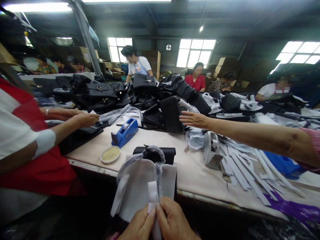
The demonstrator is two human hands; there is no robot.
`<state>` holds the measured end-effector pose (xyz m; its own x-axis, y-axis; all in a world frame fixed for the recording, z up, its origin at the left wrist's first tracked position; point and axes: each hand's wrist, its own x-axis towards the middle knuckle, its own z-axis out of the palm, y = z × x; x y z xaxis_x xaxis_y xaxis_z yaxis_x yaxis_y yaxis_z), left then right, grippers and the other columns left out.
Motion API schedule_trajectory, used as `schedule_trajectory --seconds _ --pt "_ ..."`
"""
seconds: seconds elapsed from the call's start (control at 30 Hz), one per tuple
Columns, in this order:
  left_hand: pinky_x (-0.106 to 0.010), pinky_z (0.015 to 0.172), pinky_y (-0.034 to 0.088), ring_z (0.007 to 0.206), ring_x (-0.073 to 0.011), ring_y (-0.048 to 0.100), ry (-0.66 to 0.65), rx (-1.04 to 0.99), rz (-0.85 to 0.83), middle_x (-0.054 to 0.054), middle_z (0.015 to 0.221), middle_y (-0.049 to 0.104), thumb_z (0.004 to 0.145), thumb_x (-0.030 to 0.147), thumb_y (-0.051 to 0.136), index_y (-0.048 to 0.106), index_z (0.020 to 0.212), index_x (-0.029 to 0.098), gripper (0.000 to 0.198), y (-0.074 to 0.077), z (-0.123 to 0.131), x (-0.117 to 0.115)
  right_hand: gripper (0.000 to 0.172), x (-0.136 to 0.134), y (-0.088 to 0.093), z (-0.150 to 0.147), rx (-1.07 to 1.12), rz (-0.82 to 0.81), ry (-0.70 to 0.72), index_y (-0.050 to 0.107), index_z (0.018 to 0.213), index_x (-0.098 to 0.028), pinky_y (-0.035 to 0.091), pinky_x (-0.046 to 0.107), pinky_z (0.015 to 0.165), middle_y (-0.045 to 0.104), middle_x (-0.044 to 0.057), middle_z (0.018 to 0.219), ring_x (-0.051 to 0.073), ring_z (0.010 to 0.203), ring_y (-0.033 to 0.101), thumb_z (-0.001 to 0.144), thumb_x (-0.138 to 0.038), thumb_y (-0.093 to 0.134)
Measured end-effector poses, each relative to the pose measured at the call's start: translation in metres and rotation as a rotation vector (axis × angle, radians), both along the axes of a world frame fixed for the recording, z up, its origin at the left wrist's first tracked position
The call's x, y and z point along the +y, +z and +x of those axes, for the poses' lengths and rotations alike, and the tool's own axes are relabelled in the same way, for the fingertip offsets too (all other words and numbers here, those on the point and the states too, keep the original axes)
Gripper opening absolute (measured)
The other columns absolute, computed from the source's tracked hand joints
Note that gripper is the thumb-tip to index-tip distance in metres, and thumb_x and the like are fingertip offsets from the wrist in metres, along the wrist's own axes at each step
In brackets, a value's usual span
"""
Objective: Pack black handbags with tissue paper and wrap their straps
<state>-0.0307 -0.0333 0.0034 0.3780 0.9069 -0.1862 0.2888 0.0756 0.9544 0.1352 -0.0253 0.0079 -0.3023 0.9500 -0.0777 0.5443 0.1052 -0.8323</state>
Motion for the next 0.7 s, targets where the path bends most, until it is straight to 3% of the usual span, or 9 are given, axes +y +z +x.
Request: schedule_trajectory --seconds 0.13,0.2,0.3,0.4,0.53,0.6,0.7 --pt "-0.04 0.105 0.042 0.117 -0.0332 0.056 -0.058 -0.118 0.019 -0.015 0.122 0.068 0.081 0.06 0.065 0.071 0.109 0.02 0.05 0.002 -0.016 -0.005 0.037 -0.006 -0.002 0.005 0.043 0.041 0.053 0.043 0.074 -0.021 0.041 0.029 0.069 0.053 0.004 0.078 0.018 0.074 0.05 0.1 -0.044 0.03" --pt "-0.039 0.102 0.044 0.115 -0.033 0.056 -0.053 -0.113 -0.003 -0.015 0.118 0.068 0.074 0.06 0.073 0.07 0.109 0.02 0.053 0.006 -0.02 -0.006 0.037 -0.006 0.0 0.007 0.04 0.034 0.056 0.041 0.073 -0.021 0.041 0.029 0.068 0.051 0.003 0.078 0.018 0.073 0.05 0.1 -0.043 0.029" --pt "-0.033 0.077 0.049 0.086 -0.0239 0.059 -0.044 -0.115 -0.092 -0.009 0.089 0.067 0.082 0.068 0.059 0.068 0.097 0.019 0.052 0.011 -0.013 -0.004 0.038 -0.001 0.003 0.01 0.011 0.001 0.055 0.037 0.07 -0.022 0.039 0.029 0.066 0.049 0.003 0.075 0.017 0.071 0.048 0.099 -0.044 0.031" --pt "-0.026 0.053 0.036 0.058 -0.0131 0.044 -0.021 -0.18 -0.225 0.001 0.065 0.05 0.092 0.071 0.034 0.059 0.082 0.018 0.06 0.01 -0.001 0.001 0.038 0.004 0.005 0.01 0.005 0.001 0.055 0.036 0.068 -0.022 0.038 0.03 0.067 0.049 0.003 0.074 0.017 0.07 0.048 0.098 -0.044 0.031" --pt "-0.024 0.05 0.029 0.054 -0.0103 0.038 -0.001 -0.235 -0.316 0.005 0.063 0.044 0.092 0.07 0.038 0.058 0.096 0.015 0.059 0.005 0.005 0.005 0.038 0.007 0.002 0.006 -0.002 0.01 0.036 0.037 0.068 -0.022 0.038 0.031 0.067 0.051 0.004 0.074 0.018 0.07 0.049 0.098 -0.044 0.03" --pt "-0.024 0.052 0.032 0.056 -0.0112 0.04 0.012 -0.204 -0.31 0.005 0.064 0.046 0.091 0.07 0.042 0.06 0.102 0.014 0.06 0.004 0.005 0.005 0.038 0.008 -0.002 0.004 -0.003 0.021 0.02 0.037 0.068 -0.022 0.037 0.031 0.067 0.052 0.004 0.074 0.018 0.07 0.049 0.097 -0.046 0.029" --pt "-0.027 0.064 0.043 0.072 -0.0177 0.054 0.037 -0.115 -0.212 -0.002 0.075 0.06 0.091 0.066 0.045 0.066 0.101 0.013 0.058 0.006 0.005 0.008 0.039 0.009 -0.009 0.001 -0.018 0.021 -0.032 0.035 0.066 -0.022 0.035 0.03 0.064 0.049 0.003 0.069 0.017 0.067 0.047 0.096 -0.047 0.029"
